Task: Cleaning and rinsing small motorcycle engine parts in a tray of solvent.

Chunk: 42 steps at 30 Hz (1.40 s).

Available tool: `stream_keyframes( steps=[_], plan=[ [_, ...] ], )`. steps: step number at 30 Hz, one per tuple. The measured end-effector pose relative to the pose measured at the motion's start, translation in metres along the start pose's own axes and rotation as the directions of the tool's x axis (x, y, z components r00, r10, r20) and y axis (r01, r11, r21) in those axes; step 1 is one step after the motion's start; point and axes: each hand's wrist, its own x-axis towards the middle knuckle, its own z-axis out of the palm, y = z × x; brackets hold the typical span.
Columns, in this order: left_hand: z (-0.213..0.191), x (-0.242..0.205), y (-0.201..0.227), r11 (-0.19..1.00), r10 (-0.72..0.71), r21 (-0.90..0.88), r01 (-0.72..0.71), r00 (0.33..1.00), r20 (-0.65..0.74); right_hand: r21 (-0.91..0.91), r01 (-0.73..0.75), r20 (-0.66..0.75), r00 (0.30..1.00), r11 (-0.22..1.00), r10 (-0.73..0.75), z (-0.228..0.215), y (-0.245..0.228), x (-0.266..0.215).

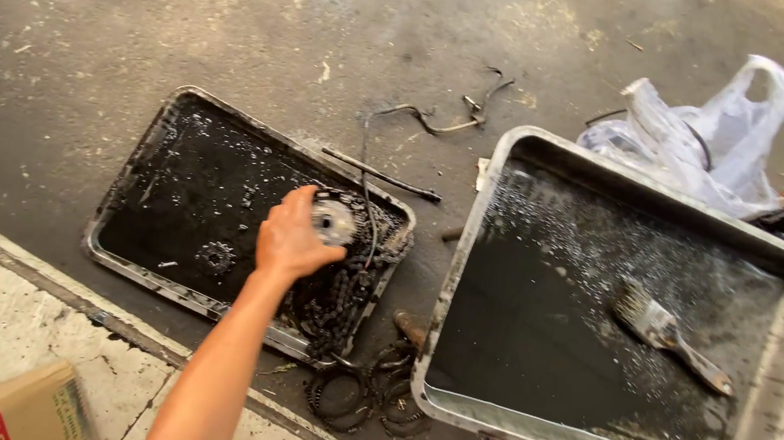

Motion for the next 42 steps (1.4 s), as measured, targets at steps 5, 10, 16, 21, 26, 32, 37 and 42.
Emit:
stream_keyframes(
  steps=[5, 10, 16, 21, 26, 32, 37, 42],
  plan=[
    [-0.059, -0.03, -0.025, 0.972, -0.176, -0.179, 0.155, 0.979, -0.106, -0.142, -0.433, -0.698, 0.682, 0.89, 0.22, -0.113, -0.069, -0.035],
    [-0.155, -0.064, 0.022, 0.993, 0.112, -0.002, -0.116, 0.961, -0.254, -0.532, -0.758, -0.705, 0.644, 0.378, 0.298, -0.161, 0.034, -0.077],
    [-0.229, -0.108, 0.177, 0.898, 0.435, 0.027, -0.44, 0.873, -0.223, -0.476, -0.715, -0.672, 0.671, 0.511, 0.314, -0.182, 0.081, -0.059],
    [-0.216, -0.138, 0.262, 0.826, 0.564, 0.072, -0.559, 0.818, -0.11, -0.408, -0.719, -0.725, 0.63, 0.563, 0.279, -0.185, 0.067, -0.05],
    [-0.157, -0.137, 0.305, 0.781, 0.463, 0.362, -0.509, 0.861, 0.213, -0.415, -0.772, -0.748, 0.591, 0.482, 0.302, -0.183, 0.079, -0.051],
    [-0.087, -0.11, 0.289, 0.755, 0.596, 0.191, -0.628, 0.778, 0.201, -0.468, -0.745, -0.777, 0.603, 0.475, 0.181, -0.186, 0.073, -0.061],
    [-0.072, -0.092, 0.28, 0.698, 0.647, 0.245, -0.673, 0.739, 0.186, -0.161, -0.235, -0.827, 0.562, 0.958, -0.001, -0.184, -0.014, -0.077],
    [-0.058, -0.073, 0.277, 0.649, 0.66, 0.29, -0.704, 0.71, 0.245, 0.046, 0.042, -0.9, 0.434, 0.998, 0.024, -0.159, -0.03, -0.046]
  ],
)
